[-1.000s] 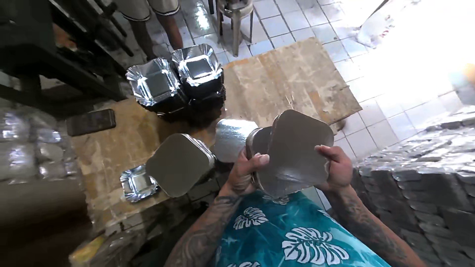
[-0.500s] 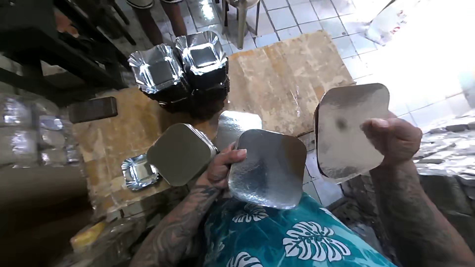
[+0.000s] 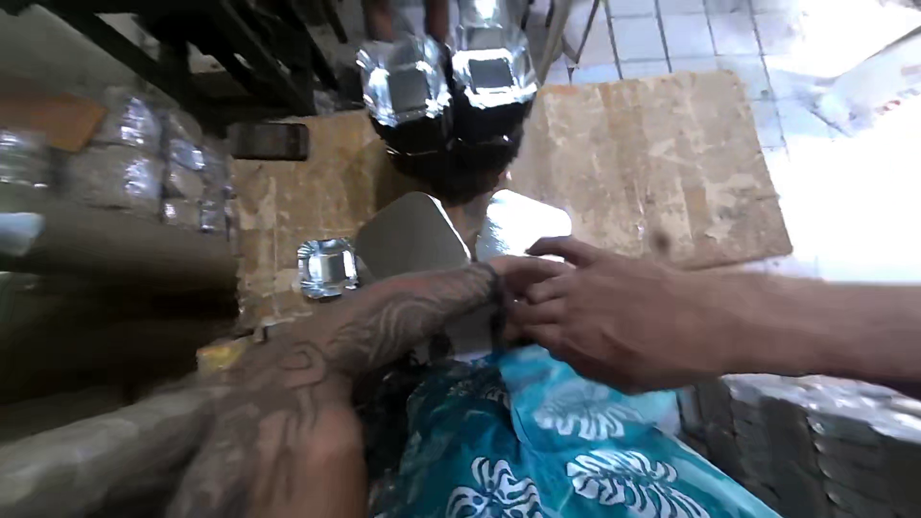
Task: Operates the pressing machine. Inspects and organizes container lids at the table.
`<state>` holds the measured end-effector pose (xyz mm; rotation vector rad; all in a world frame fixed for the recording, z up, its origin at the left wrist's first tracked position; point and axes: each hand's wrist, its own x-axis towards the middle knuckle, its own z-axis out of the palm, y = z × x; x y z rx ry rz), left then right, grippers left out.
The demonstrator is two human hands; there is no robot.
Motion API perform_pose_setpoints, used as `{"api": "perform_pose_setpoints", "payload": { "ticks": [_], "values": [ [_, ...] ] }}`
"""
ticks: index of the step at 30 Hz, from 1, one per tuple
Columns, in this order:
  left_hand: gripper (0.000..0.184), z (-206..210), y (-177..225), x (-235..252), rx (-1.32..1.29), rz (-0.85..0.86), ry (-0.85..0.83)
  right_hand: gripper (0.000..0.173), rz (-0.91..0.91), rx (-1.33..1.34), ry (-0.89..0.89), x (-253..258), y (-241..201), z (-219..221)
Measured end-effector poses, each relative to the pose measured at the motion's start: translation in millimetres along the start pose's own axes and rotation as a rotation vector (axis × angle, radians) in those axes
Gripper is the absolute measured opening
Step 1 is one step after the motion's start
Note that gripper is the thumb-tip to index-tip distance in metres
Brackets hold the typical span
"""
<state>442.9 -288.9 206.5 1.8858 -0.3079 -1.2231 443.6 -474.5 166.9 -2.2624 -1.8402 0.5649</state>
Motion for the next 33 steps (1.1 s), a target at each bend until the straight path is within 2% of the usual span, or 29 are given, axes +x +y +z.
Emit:
{"api": "perform_pose_setpoints", "payload": {
  "ticks": [2,3,5,6,7,9,11,12,13,14,15,16,17,18,19,22,23,25,27,29,31,33],
  "values": [
    [0.029,3,-58,60,0.009,0.249,-0.032,0.056,0.099,0.150,0.056,-5,10,12],
    [0.026,9,-78,84,-0.121,0.328,-0.028,0.060,0.166,0.306,0.073,-11,15,14],
    [0.024,38,-109,129,-0.717,0.535,-0.088,0.066,0.266,0.593,0.135,-26,21,20],
    [0.032,53,-114,134,-1.020,0.558,-0.132,0.071,0.300,0.676,0.141,-37,23,22],
    [0.038,65,-114,131,-1.213,0.538,-0.119,0.078,0.341,0.754,0.139,-49,26,26],
    [0.060,86,-116,122,-1.425,0.452,-0.103,0.083,0.531,0.988,0.169,-79,33,48],
    [0.084,106,-134,121,-1.399,0.530,-0.243,0.073,0.805,1.312,0.345,-111,30,83],
    [0.089,114,-141,125,-1.327,0.601,-0.270,0.062,0.924,1.414,0.474,-124,25,100],
    [0.086,118,-139,130,-1.231,0.650,-0.234,0.048,1.023,1.503,0.615,-134,19,117],
    [0.091,121,-128,137,-1.090,0.641,-0.153,0.036,1.098,1.577,0.739,-142,12,134],
    [0.096,125,-114,148,-0.961,0.575,-0.048,0.030,1.118,1.651,0.830,-152,8,151],
    [0.094,128,-99,161,-0.864,0.474,0.046,0.027,1.084,1.732,0.904,-163,7,167],
    [0.086,131,-86,178,-0.799,0.388,0.110,0.029,1.003,1.810,0.943,-175,10,181],
    [0.082,133,-77,196,-0.758,0.334,0.134,0.039,0.921,1.881,0.947,-188,19,194],
    [0.079,135,-68,216,-0.714,0.309,0.156,0.046,0.905,1.911,0.965,-200,32,205],
    [0.082,134,-40,271,-0.590,0.334,0.250,0.058,1.067,1.675,1.185,-221,75,228],
    [0.072,136,-37,295,-0.648,0.364,0.317,0.056,1.070,1.505,1.281,-226,91,231],
    [0.057,129,-39,337,-0.800,0.291,0.287,0.064,0.950,1.086,1.381,-229,127,240],
    [0.066,119,-48,370,-0.889,0.204,0.220,0.079,0.844,0.631,1.447,-227,159,261],
    [0.069,110,-52,383,-0.884,0.265,0.265,0.084,0.754,0.281,1.469,-219,188,287],
    [0.067,108,-64,391,-0.822,0.367,0.346,0.092,0.699,0.127,1.525,-205,209,311],
    [0.069,111,-83,405,-0.705,0.383,0.456,0.099,0.693,0.191,1.530,-196,220,334]
  ]
}}
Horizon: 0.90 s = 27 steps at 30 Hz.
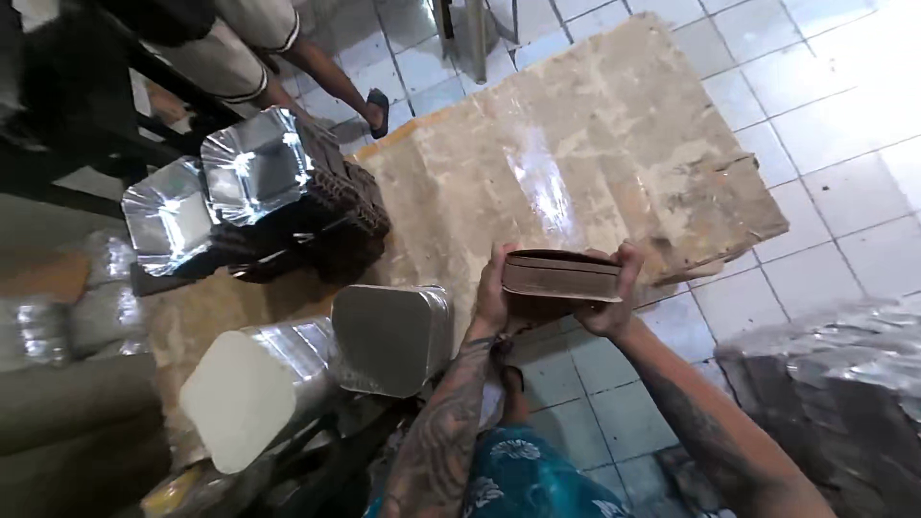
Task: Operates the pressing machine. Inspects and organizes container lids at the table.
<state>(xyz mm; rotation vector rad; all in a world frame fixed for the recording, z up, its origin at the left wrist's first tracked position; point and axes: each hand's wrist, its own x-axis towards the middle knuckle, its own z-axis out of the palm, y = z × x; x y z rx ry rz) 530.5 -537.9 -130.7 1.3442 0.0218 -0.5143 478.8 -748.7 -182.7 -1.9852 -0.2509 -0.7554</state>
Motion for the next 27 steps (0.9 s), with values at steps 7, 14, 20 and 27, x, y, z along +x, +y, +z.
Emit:
{"api": "perform_pose_setpoints", "payload": {
  "ticks": [7,14,20,27],
  "values": [
    [0.054,-8,11,4,0.095,-0.051,0.148,0.098,0.078,0.100,-0.029,-7,2,-1],
    [0.056,-5,6,4,0.041,-0.027,0.172,0.105,0.067,0.157,-0.014,-11,2,10],
    [0.048,18,12,-1,-0.164,-0.055,0.119,0.095,0.015,0.133,-0.004,-9,-10,4],
    [0.068,5,109,-140,-0.032,0.124,0.254,0.024,0.319,0.679,-0.575,121,-120,-27]
  ]
}}
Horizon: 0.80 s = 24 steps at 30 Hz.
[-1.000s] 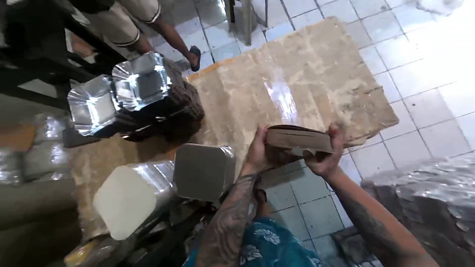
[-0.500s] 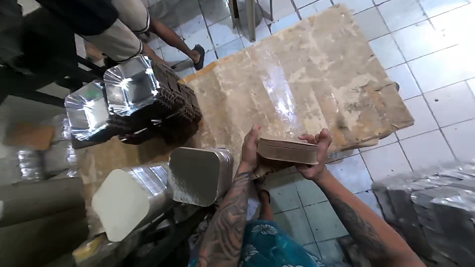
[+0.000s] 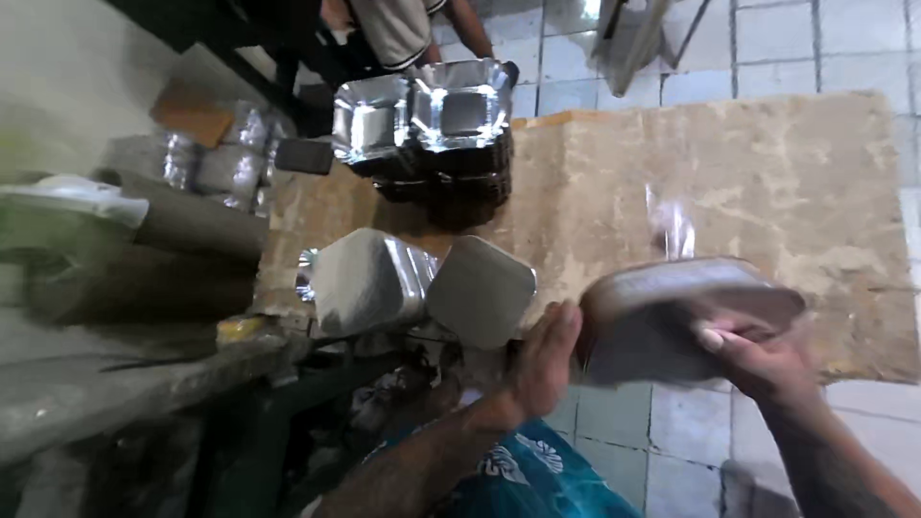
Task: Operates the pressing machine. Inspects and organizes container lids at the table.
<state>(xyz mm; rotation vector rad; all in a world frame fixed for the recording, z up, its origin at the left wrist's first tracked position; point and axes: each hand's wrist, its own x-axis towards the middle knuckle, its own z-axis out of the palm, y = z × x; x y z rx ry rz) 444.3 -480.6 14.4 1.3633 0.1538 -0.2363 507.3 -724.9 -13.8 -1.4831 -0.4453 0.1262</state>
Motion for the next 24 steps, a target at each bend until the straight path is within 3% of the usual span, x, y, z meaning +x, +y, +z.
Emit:
{"api": "perform_pose_setpoints", "payload": {
  "ticks": [1,3,6,9,12,19,22,24],
  "values": [
    [0.076,-11,3,-13,-0.053,0.115,0.043,0.014,0.104,0.048,-0.097,21,-14,11],
    [0.081,-21,14,-33,-0.148,0.244,0.164,0.021,0.311,0.030,-0.235,63,-31,41],
    [0.078,-35,15,-37,-0.209,0.253,0.435,0.029,0.587,-0.034,-0.352,117,-47,91],
    [0.075,-44,1,-32,-0.275,0.241,0.612,0.053,0.694,-0.085,-0.513,153,-40,125],
    [0.083,-54,-8,-27,-0.291,0.156,0.660,0.045,0.710,-0.133,-0.561,173,-28,145],
    [0.084,-75,-17,-23,-0.352,0.035,0.678,0.051,0.730,-0.243,-0.695,195,3,165],
    [0.084,-92,-21,-24,-0.291,-0.143,0.588,0.040,0.748,-0.229,-0.722,195,28,162],
    [0.096,-100,-20,-33,-0.302,-0.209,0.538,0.040,0.749,-0.186,-0.760,198,31,160]
  ]
}}
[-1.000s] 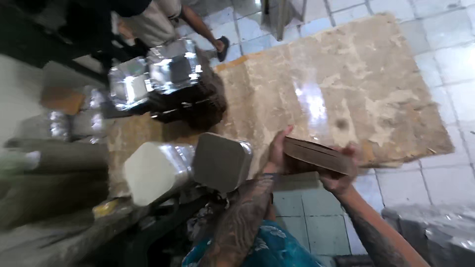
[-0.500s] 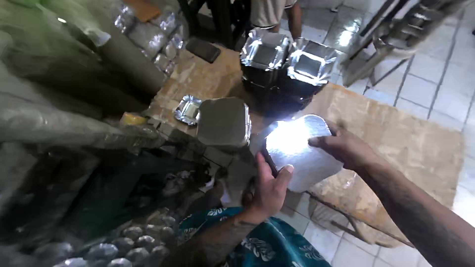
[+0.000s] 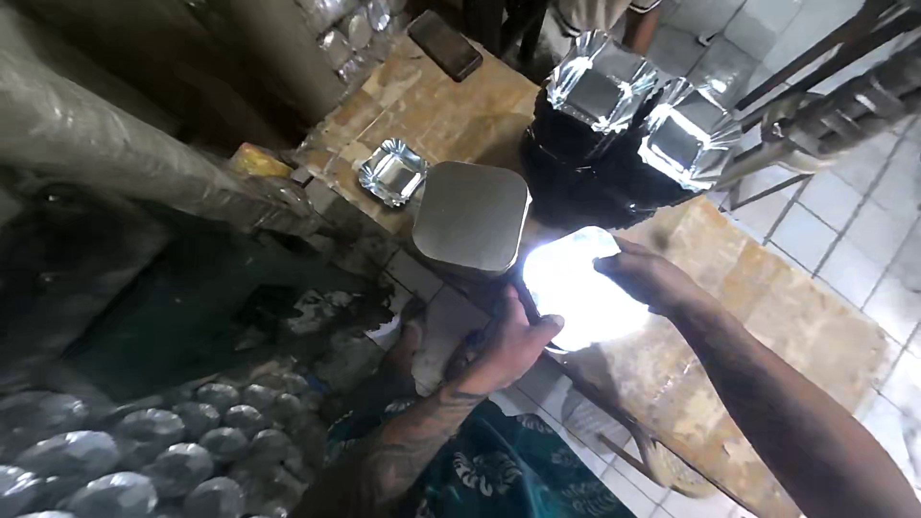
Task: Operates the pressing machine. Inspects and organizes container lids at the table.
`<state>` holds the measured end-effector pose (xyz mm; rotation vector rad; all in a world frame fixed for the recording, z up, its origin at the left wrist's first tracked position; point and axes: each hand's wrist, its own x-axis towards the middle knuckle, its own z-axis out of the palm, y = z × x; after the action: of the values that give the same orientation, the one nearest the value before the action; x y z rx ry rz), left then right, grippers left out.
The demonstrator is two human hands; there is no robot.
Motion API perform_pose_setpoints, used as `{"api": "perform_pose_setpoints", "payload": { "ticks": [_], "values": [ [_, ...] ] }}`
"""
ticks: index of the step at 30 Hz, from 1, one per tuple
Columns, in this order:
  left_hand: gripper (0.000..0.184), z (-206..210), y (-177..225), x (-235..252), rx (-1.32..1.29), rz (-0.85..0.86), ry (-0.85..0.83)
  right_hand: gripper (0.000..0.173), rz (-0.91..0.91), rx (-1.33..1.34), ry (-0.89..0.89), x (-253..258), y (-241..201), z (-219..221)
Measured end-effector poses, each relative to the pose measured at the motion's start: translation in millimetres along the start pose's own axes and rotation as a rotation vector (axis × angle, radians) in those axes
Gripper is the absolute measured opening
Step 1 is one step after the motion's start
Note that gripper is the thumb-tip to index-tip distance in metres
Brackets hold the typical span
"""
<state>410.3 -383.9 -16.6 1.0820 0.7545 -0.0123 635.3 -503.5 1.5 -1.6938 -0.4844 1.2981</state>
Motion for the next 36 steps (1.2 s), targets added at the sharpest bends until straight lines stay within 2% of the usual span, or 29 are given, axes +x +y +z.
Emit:
{"api": "perform_pose_setpoints", "payload": {
  "ticks": [2,4,5,7,12,15,18,19,20,21,23,25,27,30,36],
  "values": [
    [0.101,-9,-4,-9,-0.126,-0.036,0.019,0.048,-0.019,0.020,-0.034,-1,-5,0],
    [0.079,-8,-8,-11,-0.345,-0.065,0.096,0.070,-0.031,0.059,-0.034,3,-10,-1],
    [0.068,-2,-8,-8,-0.433,-0.055,0.157,0.073,-0.036,0.097,-0.025,8,-10,-2],
    [0.057,11,-9,1,-0.511,0.004,0.190,0.067,-0.040,0.184,-0.050,19,-10,-3],
    [0.054,31,4,10,-0.529,0.012,0.204,0.084,-0.055,0.282,-0.038,28,-11,6],
    [0.055,4,9,-22,-0.295,0.097,0.090,0.085,-0.132,0.370,0.208,7,2,-1],
    [0.057,-15,69,-32,0.184,0.513,-0.084,0.073,-0.291,0.474,0.685,-30,39,18],
    [0.062,-9,96,-20,0.298,0.565,-0.141,0.070,-0.309,0.534,0.824,-41,53,39],
    [0.061,5,121,-1,0.402,0.532,-0.188,0.069,-0.302,0.591,0.922,-48,64,63],
    [0.058,22,142,21,0.487,0.421,-0.235,0.071,-0.273,0.663,0.991,-50,69,87],
    [0.056,50,158,66,0.655,0.151,-0.290,0.076,-0.191,0.805,1.061,-46,66,126],
    [0.073,66,159,91,0.814,-0.117,-0.321,0.079,-0.138,0.913,1.084,-42,55,146],
    [0.086,72,149,105,0.895,-0.260,-0.299,0.082,-0.157,0.974,1.091,-37,54,150],
    [0.097,69,136,120,0.844,-0.371,-0.241,0.086,-0.273,1.063,1.063,-25,59,147],
    [0.097,70,132,126,0.783,-0.435,-0.339,0.083,-0.324,1.118,1.121,-14,60,150]
  ]
}}
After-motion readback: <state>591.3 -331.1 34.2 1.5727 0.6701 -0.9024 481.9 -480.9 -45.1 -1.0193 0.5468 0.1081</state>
